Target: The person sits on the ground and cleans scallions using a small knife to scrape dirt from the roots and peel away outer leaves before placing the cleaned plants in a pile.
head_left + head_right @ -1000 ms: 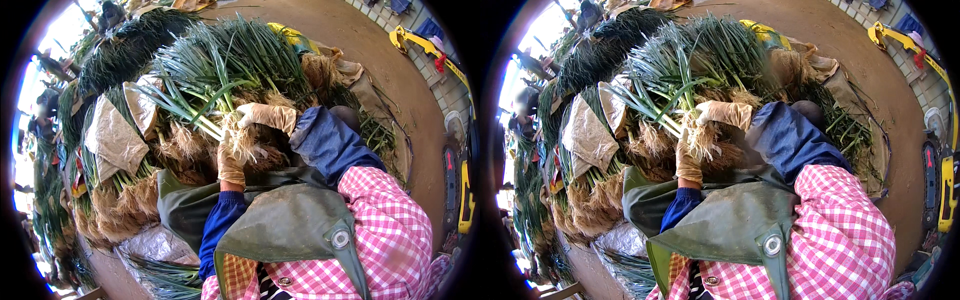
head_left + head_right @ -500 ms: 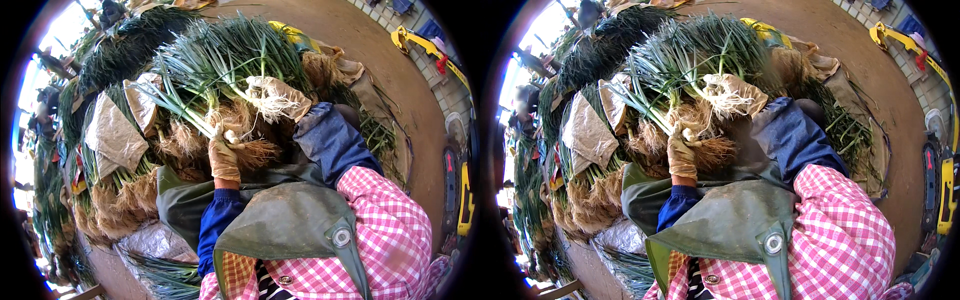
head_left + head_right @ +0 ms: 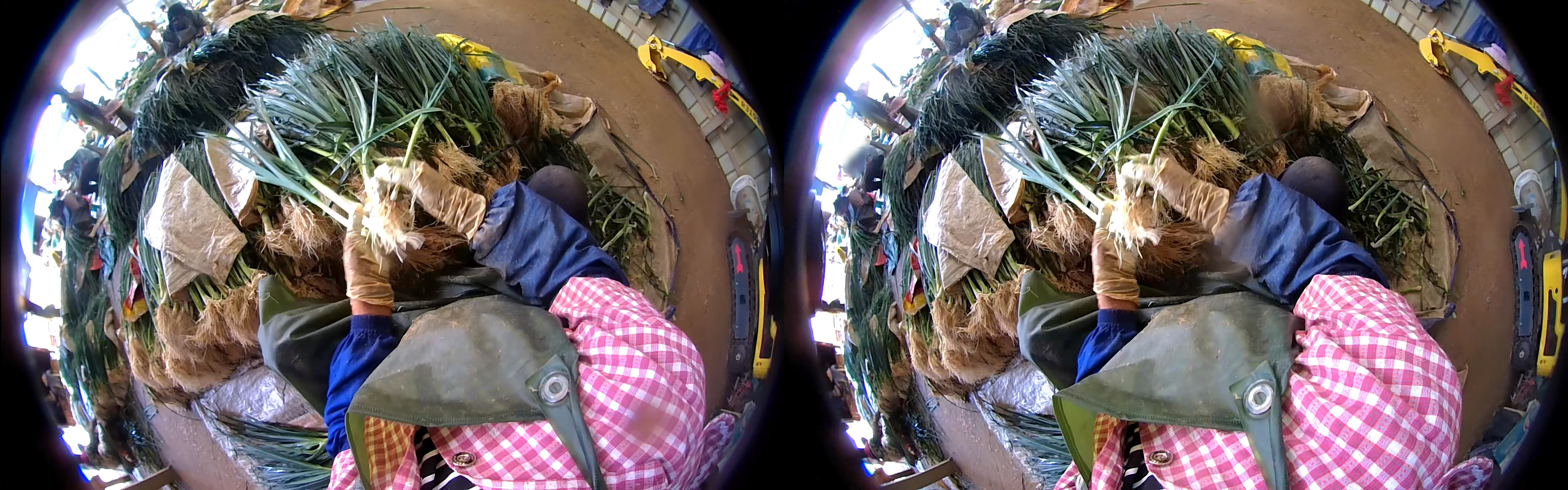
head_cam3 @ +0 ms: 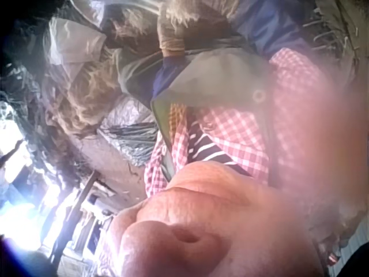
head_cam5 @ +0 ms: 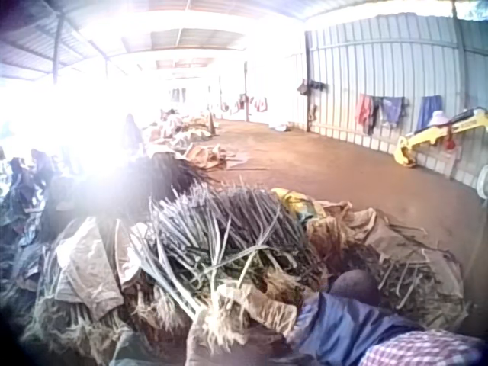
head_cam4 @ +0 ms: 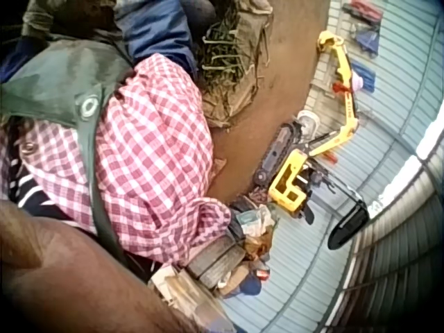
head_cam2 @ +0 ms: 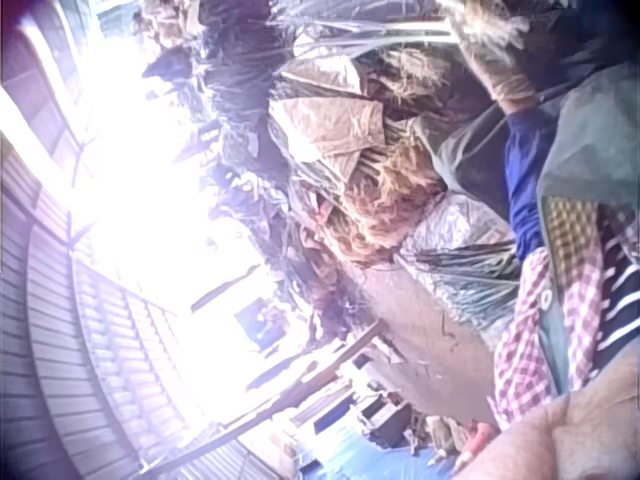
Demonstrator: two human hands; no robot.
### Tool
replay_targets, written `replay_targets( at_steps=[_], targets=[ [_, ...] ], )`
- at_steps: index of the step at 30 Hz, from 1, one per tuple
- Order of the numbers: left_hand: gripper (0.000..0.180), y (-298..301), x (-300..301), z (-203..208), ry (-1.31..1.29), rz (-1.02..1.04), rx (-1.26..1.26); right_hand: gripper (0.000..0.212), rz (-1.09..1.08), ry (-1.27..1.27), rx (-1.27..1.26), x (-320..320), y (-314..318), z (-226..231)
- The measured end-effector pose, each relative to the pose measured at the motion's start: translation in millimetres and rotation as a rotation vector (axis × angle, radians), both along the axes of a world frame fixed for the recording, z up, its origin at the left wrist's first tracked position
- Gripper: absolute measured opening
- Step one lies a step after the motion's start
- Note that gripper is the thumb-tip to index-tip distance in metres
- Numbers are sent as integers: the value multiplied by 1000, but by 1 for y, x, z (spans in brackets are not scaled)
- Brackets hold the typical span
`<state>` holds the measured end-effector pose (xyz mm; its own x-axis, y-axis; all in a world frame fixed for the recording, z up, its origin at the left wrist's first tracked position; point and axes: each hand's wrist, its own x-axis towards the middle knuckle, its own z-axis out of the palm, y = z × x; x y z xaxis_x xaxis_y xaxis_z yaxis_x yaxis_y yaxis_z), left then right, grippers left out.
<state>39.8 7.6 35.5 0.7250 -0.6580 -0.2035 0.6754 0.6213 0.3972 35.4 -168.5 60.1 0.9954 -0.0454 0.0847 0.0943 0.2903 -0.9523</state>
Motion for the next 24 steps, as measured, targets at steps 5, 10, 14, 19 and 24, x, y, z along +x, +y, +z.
replay_targets(
  at_steps=[5, 10, 14, 19, 24],
  targets=[
    [32, -17, -12, -11, 47, -162, 2, 23, -213, -79, -512, -12, 0, -29],
    [27, -34, -28, 14, 39, 17, 245, 13, -590, 271, -316, 10, -51, -34],
    [27, -31, -30, 15, -51, 84, 260, 21, -298, 330, 68, 11, -60, -16],
    [30, -32, -34, 5, 33, -13, 104, 30, -154, 337, -28, 40, -4, -24],
    [31, -25, -36, -13, -153, 8, 118, 27, -294, 233, -316, 33, 2, -22]
  ],
)
